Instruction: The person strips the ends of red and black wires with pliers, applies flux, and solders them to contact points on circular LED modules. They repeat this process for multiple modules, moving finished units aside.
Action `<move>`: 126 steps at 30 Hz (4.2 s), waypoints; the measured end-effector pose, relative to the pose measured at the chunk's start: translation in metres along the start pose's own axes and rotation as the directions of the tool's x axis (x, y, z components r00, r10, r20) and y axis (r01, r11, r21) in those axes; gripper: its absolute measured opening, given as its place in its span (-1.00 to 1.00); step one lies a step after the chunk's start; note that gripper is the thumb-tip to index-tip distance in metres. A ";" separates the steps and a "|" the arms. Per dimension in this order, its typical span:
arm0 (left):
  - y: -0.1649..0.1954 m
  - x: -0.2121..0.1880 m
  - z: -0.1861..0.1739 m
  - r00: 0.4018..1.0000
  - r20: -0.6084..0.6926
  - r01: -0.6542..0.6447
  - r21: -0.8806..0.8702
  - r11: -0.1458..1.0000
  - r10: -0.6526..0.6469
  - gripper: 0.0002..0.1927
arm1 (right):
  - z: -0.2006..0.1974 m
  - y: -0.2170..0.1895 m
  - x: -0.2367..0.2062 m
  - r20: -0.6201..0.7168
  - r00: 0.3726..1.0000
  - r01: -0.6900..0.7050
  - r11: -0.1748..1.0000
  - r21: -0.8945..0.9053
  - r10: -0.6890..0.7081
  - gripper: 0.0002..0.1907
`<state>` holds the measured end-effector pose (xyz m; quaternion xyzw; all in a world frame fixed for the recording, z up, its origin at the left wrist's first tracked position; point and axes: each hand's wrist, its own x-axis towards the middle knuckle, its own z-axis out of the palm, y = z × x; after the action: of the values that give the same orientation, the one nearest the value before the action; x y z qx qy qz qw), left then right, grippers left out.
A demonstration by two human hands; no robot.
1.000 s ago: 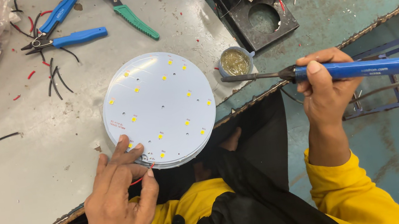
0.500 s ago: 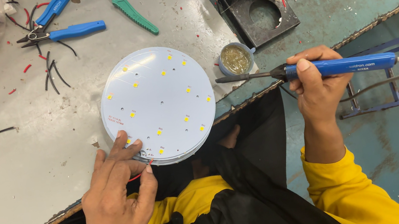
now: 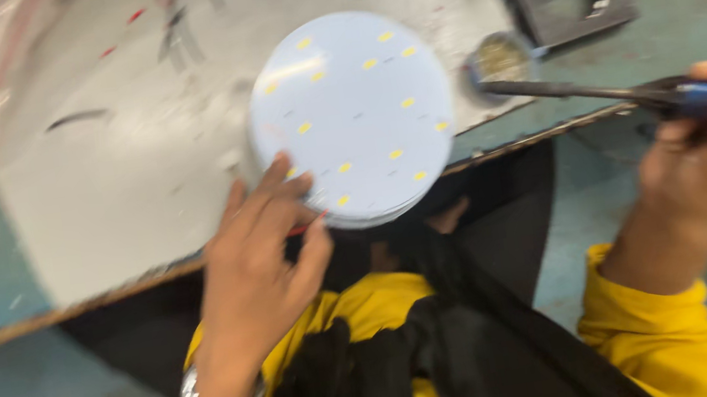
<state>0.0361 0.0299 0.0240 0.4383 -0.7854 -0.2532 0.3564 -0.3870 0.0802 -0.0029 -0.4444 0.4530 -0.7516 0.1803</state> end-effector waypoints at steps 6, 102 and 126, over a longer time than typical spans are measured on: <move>-0.001 0.002 0.001 0.999 -0.043 -0.024 -0.006 1.000 0.023 -0.90 | 0.019 0.006 -0.011 0.055 0.997 -0.061 0.998 0.010 0.060 -0.74; -0.020 -0.008 0.035 0.944 -0.329 -0.107 -0.209 0.972 0.033 -0.88 | 0.154 -0.061 -0.015 0.448 0.879 -0.113 0.984 -0.140 0.164 -0.73; -0.017 -0.007 0.033 0.955 -0.296 -0.056 -0.171 0.984 0.003 -0.93 | 0.169 -0.076 -0.026 0.587 0.800 0.037 0.968 -0.247 0.119 -0.65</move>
<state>0.0212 0.0303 -0.0113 0.4258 -0.7042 -0.2486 0.5108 -0.2219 0.0499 0.0810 -0.6673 0.4720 -0.5070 0.2737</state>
